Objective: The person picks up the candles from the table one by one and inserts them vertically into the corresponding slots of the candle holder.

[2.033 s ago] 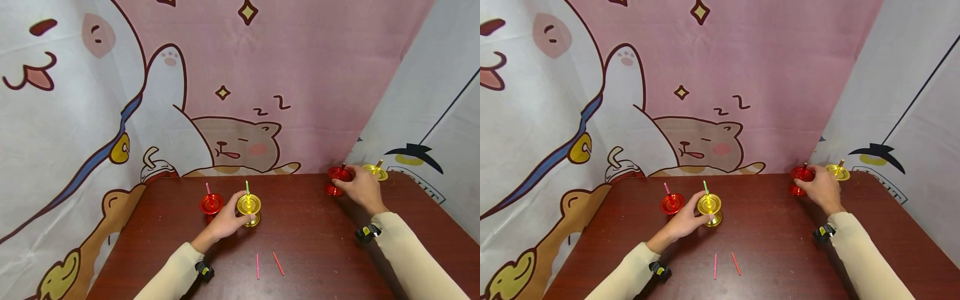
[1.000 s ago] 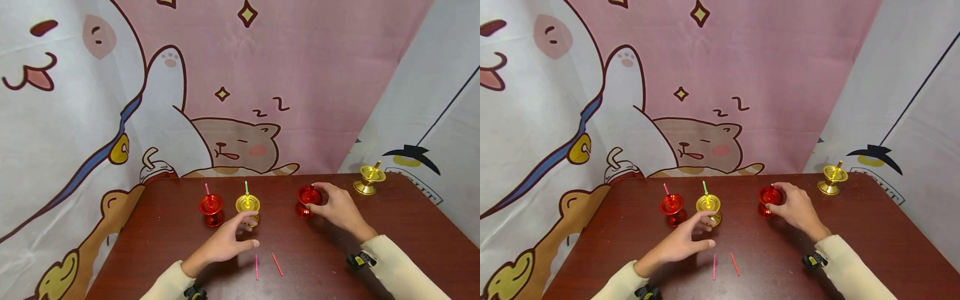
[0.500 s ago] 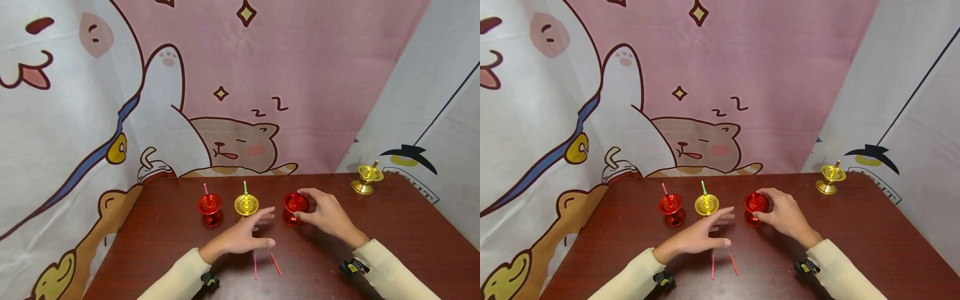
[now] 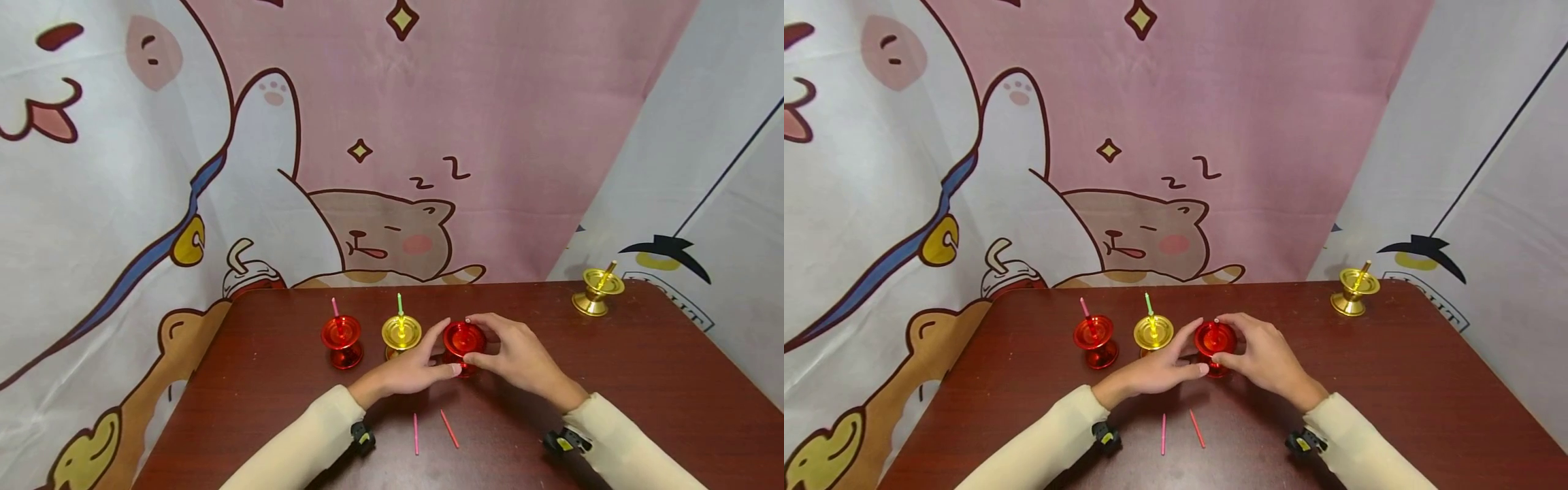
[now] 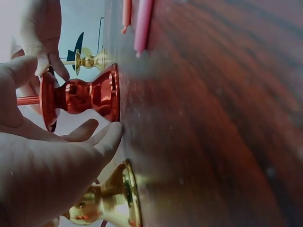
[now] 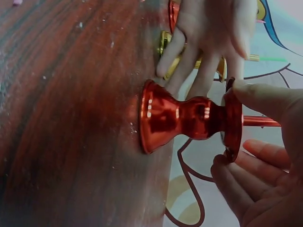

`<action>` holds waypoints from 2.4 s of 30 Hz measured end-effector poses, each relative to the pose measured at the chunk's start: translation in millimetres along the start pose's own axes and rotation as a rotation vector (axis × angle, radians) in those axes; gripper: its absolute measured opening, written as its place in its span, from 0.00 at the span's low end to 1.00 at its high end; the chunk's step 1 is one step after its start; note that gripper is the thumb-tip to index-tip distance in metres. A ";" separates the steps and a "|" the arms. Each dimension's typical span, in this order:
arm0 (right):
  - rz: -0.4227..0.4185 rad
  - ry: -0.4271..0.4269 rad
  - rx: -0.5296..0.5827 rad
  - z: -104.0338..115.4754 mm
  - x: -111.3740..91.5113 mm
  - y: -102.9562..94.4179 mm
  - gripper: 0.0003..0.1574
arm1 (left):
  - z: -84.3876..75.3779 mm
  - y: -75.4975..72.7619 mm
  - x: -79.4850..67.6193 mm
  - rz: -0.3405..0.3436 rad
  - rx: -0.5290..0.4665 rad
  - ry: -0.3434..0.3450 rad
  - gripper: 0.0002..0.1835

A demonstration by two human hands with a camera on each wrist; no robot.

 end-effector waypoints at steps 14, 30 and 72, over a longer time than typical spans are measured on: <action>-0.091 -0.007 -0.034 -4.2 -13.3 4.8 0.35 | 11.6 2.3 12.4 -0.089 0.014 -0.073 0.47; 0.324 -0.015 0.165 28.0 -47.9 54.2 0.15 | 8.2 2.4 12.7 -0.095 0.033 -0.098 0.44; 0.363 -0.404 0.022 30.1 -45.9 36.6 0.20 | 14.5 0.5 16.9 -0.063 -0.028 -0.072 0.43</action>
Point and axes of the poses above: each hand's wrist, its own x-axis towards the middle knuckle, its own y-axis out of the palm, z = x × y, the point moved 3 cm from there along x, towards the middle knuckle, and after that the axes turned 7 degrees about z, right-handed, at the moved point
